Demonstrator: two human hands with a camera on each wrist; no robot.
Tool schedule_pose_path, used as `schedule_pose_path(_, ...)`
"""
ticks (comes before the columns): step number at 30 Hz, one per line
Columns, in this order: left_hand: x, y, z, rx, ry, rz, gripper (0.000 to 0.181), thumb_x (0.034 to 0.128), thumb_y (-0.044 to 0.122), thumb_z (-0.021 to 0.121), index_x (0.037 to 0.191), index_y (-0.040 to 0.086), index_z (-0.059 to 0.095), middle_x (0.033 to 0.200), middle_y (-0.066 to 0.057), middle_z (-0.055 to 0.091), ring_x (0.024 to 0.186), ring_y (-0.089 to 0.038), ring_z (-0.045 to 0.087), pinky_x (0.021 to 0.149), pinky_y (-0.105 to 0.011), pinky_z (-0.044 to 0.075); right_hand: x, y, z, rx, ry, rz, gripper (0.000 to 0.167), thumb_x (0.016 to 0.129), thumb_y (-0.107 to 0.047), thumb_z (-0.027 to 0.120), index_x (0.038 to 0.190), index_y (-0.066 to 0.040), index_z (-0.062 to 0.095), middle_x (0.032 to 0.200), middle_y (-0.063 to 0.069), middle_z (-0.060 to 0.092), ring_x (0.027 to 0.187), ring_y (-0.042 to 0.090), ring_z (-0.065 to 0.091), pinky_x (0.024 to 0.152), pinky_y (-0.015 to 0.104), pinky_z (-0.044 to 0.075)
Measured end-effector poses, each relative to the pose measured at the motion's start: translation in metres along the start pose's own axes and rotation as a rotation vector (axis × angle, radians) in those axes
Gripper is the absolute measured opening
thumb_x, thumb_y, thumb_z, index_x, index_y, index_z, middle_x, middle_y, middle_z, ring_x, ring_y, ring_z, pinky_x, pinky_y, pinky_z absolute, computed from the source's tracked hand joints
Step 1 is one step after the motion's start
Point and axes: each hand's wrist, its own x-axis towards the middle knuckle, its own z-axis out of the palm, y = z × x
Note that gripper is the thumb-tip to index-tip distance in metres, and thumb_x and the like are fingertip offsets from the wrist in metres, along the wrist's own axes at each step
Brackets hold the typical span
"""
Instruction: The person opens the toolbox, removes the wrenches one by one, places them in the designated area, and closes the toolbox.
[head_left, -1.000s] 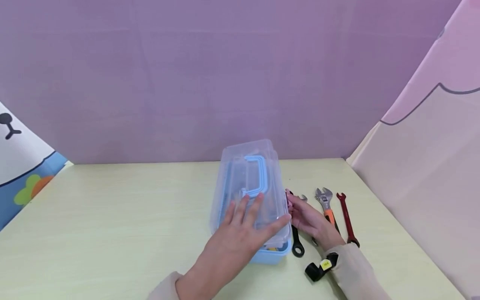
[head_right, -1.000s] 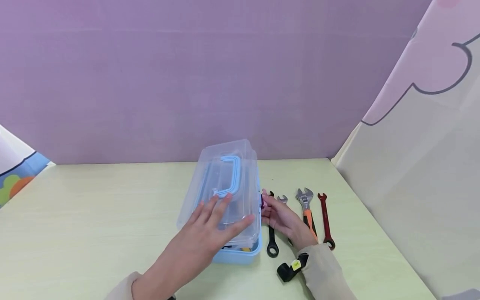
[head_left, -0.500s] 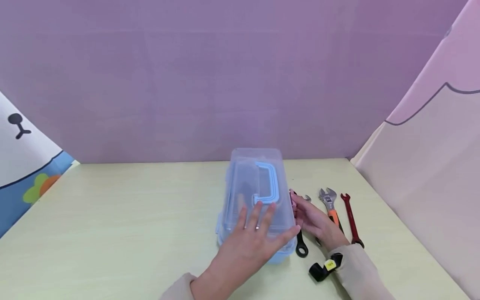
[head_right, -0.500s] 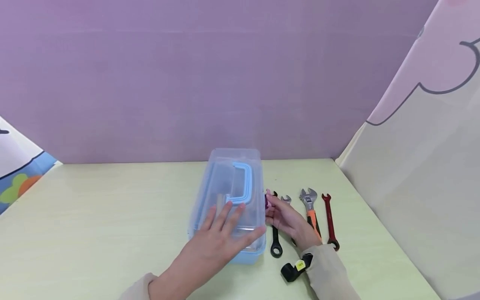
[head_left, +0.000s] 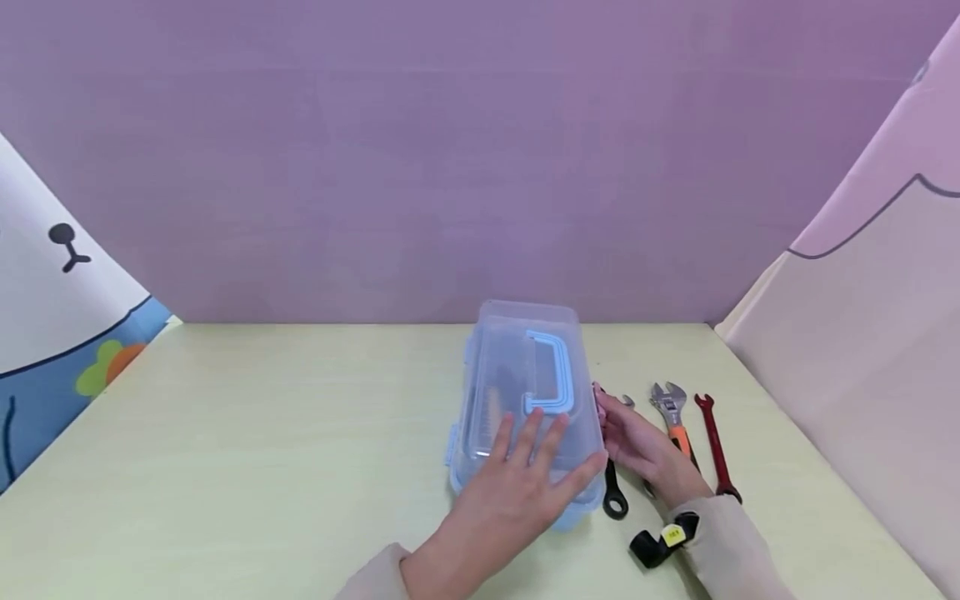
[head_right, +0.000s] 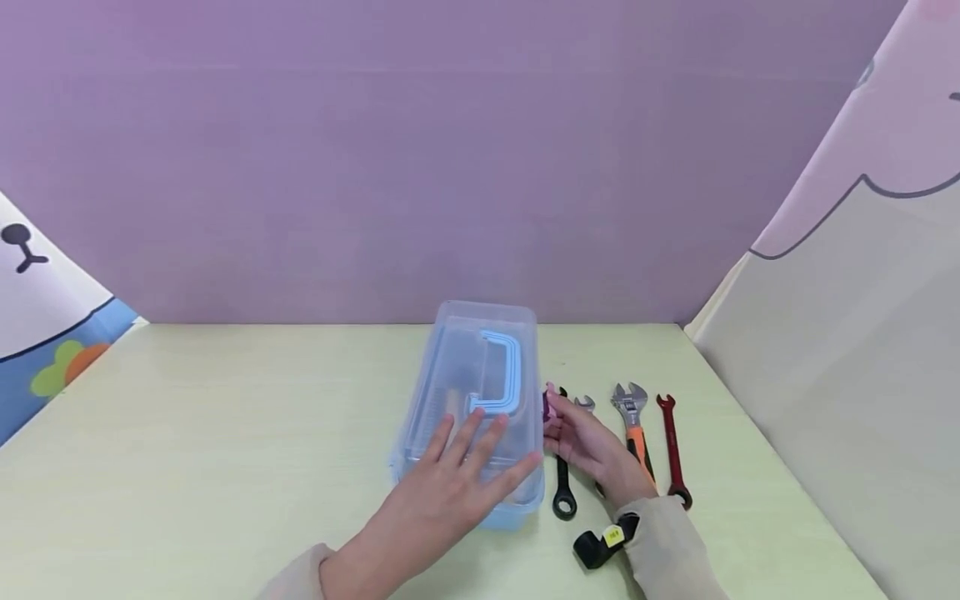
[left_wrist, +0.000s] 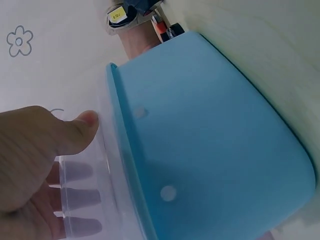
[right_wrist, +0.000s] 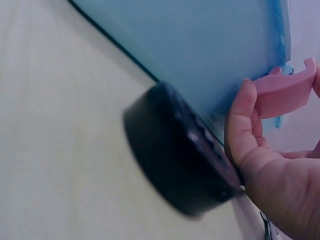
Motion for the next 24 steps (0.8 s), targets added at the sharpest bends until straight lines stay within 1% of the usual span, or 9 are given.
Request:
schedule_pose_path(3,0.003,0.002,0.0,0.002,-0.032,0.004,0.054,0.0914,0.016,0.06,0.141,0.024,0.043,0.142,-0.012,0.05,0.129,-0.031,0.05,0.104,-0.047,0.047,-0.003,-0.003,-0.004,0.028,-0.013,-0.006,0.032,0.105,-0.027,0.032,0.11,-0.024,0.064,0.098,-0.008,0.06,0.091,0.005,0.056,0.084,0.022,0.053)
schedule_pose_path(5,0.005,0.003,-0.001,-0.001,-0.048,0.001,0.051,0.0928,0.016,0.058,0.142,0.022,0.042,0.143,-0.012,0.049,0.13,-0.031,0.049,0.105,-0.047,0.046,-0.004,-0.004,-0.006,0.033,-0.02,-0.004,0.032,0.105,-0.027,0.032,0.108,-0.024,0.064,0.095,-0.009,0.059,0.088,0.005,0.055,0.082,0.021,0.052)
schedule_pose_path(9,0.008,0.006,-0.001,-0.017,-0.049,-0.005,0.05,0.0931,0.015,0.057,0.141,0.021,0.044,0.142,-0.011,0.05,0.13,-0.031,0.049,0.104,-0.047,0.047,-0.008,-0.006,-0.008,-0.015,-0.011,0.0,0.03,0.105,-0.027,0.032,0.108,-0.025,0.063,0.093,-0.009,0.057,0.088,0.005,0.054,0.081,0.021,0.052)
schedule_pose_path(10,0.008,0.007,-0.001,-0.018,-0.044,-0.005,0.049,0.0927,0.016,0.058,0.14,0.021,0.044,0.141,-0.011,0.05,0.129,-0.031,0.05,0.104,-0.046,0.047,-0.009,-0.006,-0.009,-0.034,-0.01,0.001,0.03,0.105,-0.027,0.033,0.106,-0.025,0.062,0.09,-0.009,0.055,0.085,0.005,0.053,0.079,0.02,0.052)
schedule_pose_path(12,0.008,0.008,-0.001,-0.025,-0.033,-0.009,0.051,0.0913,0.017,0.06,0.14,0.021,0.045,0.141,-0.011,0.051,0.129,-0.03,0.05,0.104,-0.046,0.047,-0.011,-0.008,-0.01,-0.083,-0.005,0.005,0.03,0.105,-0.027,0.032,0.106,-0.024,0.062,0.09,-0.009,0.056,0.085,0.006,0.054,0.079,0.02,0.052)
schedule_pose_path(18,0.008,0.012,0.005,-0.063,0.031,-0.038,0.053,0.0878,0.022,0.065,0.138,0.023,0.046,0.141,-0.009,0.05,0.129,-0.029,0.05,0.105,-0.045,0.046,-0.013,-0.017,-0.007,-0.204,0.026,0.032,0.031,0.104,-0.033,0.034,0.1,-0.022,0.063,0.088,-0.008,0.065,0.087,0.007,0.062,0.082,0.023,0.054)
schedule_pose_path(21,0.008,0.013,0.008,-0.065,0.063,-0.046,0.053,0.0867,0.024,0.066,0.136,0.024,0.047,0.141,-0.009,0.05,0.128,-0.029,0.051,0.104,-0.046,0.047,-0.012,-0.02,-0.003,-0.22,0.043,0.042,0.031,0.104,-0.033,0.037,0.097,-0.022,0.065,0.086,-0.008,0.069,0.087,0.006,0.065,0.081,0.023,0.054)
schedule_pose_path(24,0.008,0.013,0.009,-0.056,0.081,-0.049,0.051,0.0874,0.024,0.065,0.135,0.024,0.048,0.14,-0.008,0.051,0.127,-0.028,0.052,0.103,-0.046,0.048,-0.012,-0.021,0.003,-0.244,0.059,0.044,0.034,0.103,-0.035,0.038,0.094,-0.023,0.068,0.086,-0.008,0.072,0.085,0.005,0.066,0.078,0.021,0.055)
